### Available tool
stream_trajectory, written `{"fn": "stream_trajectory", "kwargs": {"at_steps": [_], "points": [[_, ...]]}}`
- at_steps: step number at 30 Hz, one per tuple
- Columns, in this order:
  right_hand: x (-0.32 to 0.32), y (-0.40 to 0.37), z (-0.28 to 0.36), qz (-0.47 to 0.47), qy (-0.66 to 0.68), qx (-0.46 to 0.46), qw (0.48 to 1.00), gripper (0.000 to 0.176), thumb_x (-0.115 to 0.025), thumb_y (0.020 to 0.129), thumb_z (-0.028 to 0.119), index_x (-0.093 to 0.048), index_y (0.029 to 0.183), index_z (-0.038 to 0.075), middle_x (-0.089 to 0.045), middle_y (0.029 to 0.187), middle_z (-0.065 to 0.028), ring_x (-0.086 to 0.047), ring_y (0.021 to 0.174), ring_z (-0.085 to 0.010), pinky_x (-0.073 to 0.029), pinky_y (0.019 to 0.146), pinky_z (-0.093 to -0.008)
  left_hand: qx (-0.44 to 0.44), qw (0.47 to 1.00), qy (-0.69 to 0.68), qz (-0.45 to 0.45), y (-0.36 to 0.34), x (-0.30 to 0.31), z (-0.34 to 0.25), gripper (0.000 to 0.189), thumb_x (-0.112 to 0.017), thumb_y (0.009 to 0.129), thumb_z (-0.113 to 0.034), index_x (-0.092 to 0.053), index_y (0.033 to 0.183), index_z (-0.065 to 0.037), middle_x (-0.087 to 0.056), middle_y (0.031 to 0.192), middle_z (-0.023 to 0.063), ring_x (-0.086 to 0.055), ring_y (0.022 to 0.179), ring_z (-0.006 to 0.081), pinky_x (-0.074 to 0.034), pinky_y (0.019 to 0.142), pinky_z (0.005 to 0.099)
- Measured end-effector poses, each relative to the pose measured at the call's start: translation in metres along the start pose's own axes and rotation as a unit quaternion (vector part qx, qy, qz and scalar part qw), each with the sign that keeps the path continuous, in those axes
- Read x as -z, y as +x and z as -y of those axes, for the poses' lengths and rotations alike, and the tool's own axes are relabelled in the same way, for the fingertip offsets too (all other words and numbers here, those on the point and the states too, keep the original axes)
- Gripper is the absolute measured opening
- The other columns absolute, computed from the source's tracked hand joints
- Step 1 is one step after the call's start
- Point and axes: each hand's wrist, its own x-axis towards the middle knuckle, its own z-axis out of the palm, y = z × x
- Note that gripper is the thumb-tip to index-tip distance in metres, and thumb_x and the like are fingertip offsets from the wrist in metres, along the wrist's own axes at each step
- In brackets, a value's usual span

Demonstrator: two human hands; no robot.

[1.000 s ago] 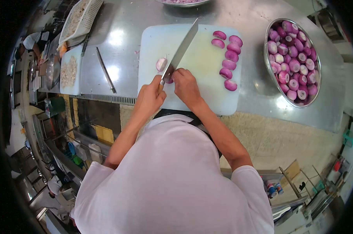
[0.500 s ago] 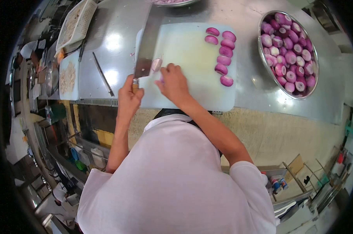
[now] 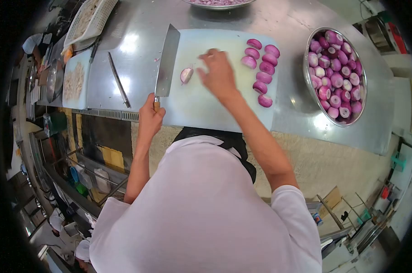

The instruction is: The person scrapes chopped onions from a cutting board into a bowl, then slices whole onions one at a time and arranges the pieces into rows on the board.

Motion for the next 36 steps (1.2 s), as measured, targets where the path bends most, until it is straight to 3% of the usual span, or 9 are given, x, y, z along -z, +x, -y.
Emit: {"fn": "stream_trajectory", "kwargs": {"at_steps": [1, 7, 10, 12, 19, 24, 27, 30, 36], "points": [[-0.014, 0.0, 0.015, 0.045, 0.017, -0.009, 0.999, 0.033, -0.075, 0.076, 0.017, -0.07, 0.108, 0.009, -0.061, 0.114, -0.013, -0.056, 0.11, -0.0321, -0.05, 0.093, -0.0411, 0.001, 1.0, 0.0, -0.002, 0.001, 0.001, -0.004, 0.029, -0.056, 0.08, -0.004, -0.054, 0.108, -0.001, -0.047, 0.065, 0.0031, -0.045, 0.054, 0.0123, -0.039, 0.049, 0.0312], [-0.032, -0.016, 0.025, 0.122, 0.021, -0.065, 0.99, 0.03, -0.072, 0.075, 0.015, -0.067, 0.104, 0.007, -0.063, 0.11, -0.0113, -0.057, 0.105, -0.0329, -0.05, 0.091, -0.0413, 0.028, 1.0, 0.015, -0.001, 0.002, 0.009, -0.021, 0.03, -0.057, 0.078, -0.005, -0.055, 0.108, -0.001, -0.048, 0.065, 0.0096, -0.045, 0.056, 0.0165, -0.039, 0.053, 0.0328], [-0.019, -0.038, 0.017, 0.097, 0.036, -0.036, 0.994, 0.029, -0.074, 0.074, 0.013, -0.065, 0.101, 0.005, -0.064, 0.105, -0.0121, -0.059, 0.098, -0.0336, -0.05, 0.089, -0.0398, 0.06, 0.998, 0.011, 0.024, -0.004, 0.016, -0.032, 0.031, -0.058, 0.077, -0.005, -0.055, 0.108, -0.001, -0.047, 0.064, 0.0109, -0.044, 0.056, 0.0177, -0.039, 0.053, 0.0339], [-0.014, -0.048, 0.024, 0.106, 0.098, -0.023, 0.989, 0.03, -0.074, 0.072, 0.006, -0.064, 0.101, 0.004, -0.065, 0.102, -0.0126, -0.06, 0.096, -0.0333, -0.05, 0.088, -0.0411, 0.009, 0.999, 0.005, 0.033, -0.01, 0.015, -0.038, 0.033, -0.059, 0.078, -0.004, -0.054, 0.111, -0.001, -0.045, 0.061, 0.0118, -0.043, 0.054, 0.0196, -0.039, 0.053, 0.035], [-0.014, -0.047, 0.033, 0.079, 0.069, 0.02, 0.994, 0.023, -0.064, 0.076, -0.004, -0.063, 0.097, 0.006, -0.062, 0.098, -0.0101, -0.059, 0.09, -0.0326, -0.051, 0.08, -0.0415, -0.012, 0.994, 0.047, 0.094, -0.015, 0.013, -0.068, 0.033, -0.059, 0.08, -0.002, -0.053, 0.113, 0.0, -0.047, 0.06, 0.0156, -0.045, 0.052, 0.0269, -0.04, 0.053, 0.0378], [-0.017, -0.045, 0.033, 0.121, 0.028, -0.024, 0.992, 0.017, -0.058, 0.079, -0.005, -0.064, 0.092, 0.005, -0.06, 0.09, -0.0109, -0.059, 0.085, -0.0326, -0.052, 0.072, -0.0431, -0.066, 0.994, 0.062, 0.069, -0.003, -0.032, -0.049, 0.034, -0.059, 0.081, -0.002, -0.05, 0.113, 0.0, -0.055, 0.064, 0.022, -0.056, 0.06, 0.0425, -0.045, 0.058, 0.0459], [-0.019, -0.046, 0.031, 0.092, 0.047, -0.014, 0.995, 0.013, -0.06, 0.078, -0.004, -0.063, 0.088, 0.004, -0.058, 0.086, -0.0114, -0.059, 0.082, -0.0324, -0.051, 0.07, -0.0435, -0.076, 0.993, 0.051, 0.068, 0.012, -0.035, -0.051, 0.034, -0.059, 0.081, -0.002, -0.049, 0.113, -0.001, -0.058, 0.068, 0.0254, -0.058, 0.067, 0.0479, -0.045, 0.061, 0.0508], [-0.021, -0.048, 0.03, 0.067, 0.059, -0.001, 0.996, 0.012, -0.06, 0.079, -0.004, -0.062, 0.087, 0.004, -0.058, 0.084, -0.0117, -0.059, 0.08, -0.0321, -0.051, 0.069, -0.0434, -0.012, 0.992, 0.059, 0.111, -0.009, -0.001, -0.083, 0.032, -0.059, 0.081, -0.003, -0.048, 0.111, 0.0, -0.06, 0.071, 0.0273, -0.059, 0.071, 0.0496, -0.044, 0.062, 0.0541], [-0.019, -0.051, 0.03, 0.067, 0.099, -0.023, 0.993, 0.009, -0.059, 0.079, -0.005, -0.06, 0.084, 0.002, -0.058, 0.084, -0.0124, -0.06, 0.08, -0.0327, -0.051, 0.068, -0.0431, -0.056, 0.993, 0.061, 0.081, 0.006, -0.036, -0.057, 0.037, -0.059, 0.081, -0.004, -0.048, 0.116, 0.0, -0.057, 0.069, 0.0272, -0.059, 0.07, 0.0493, -0.044, 0.061, 0.0534]]}}
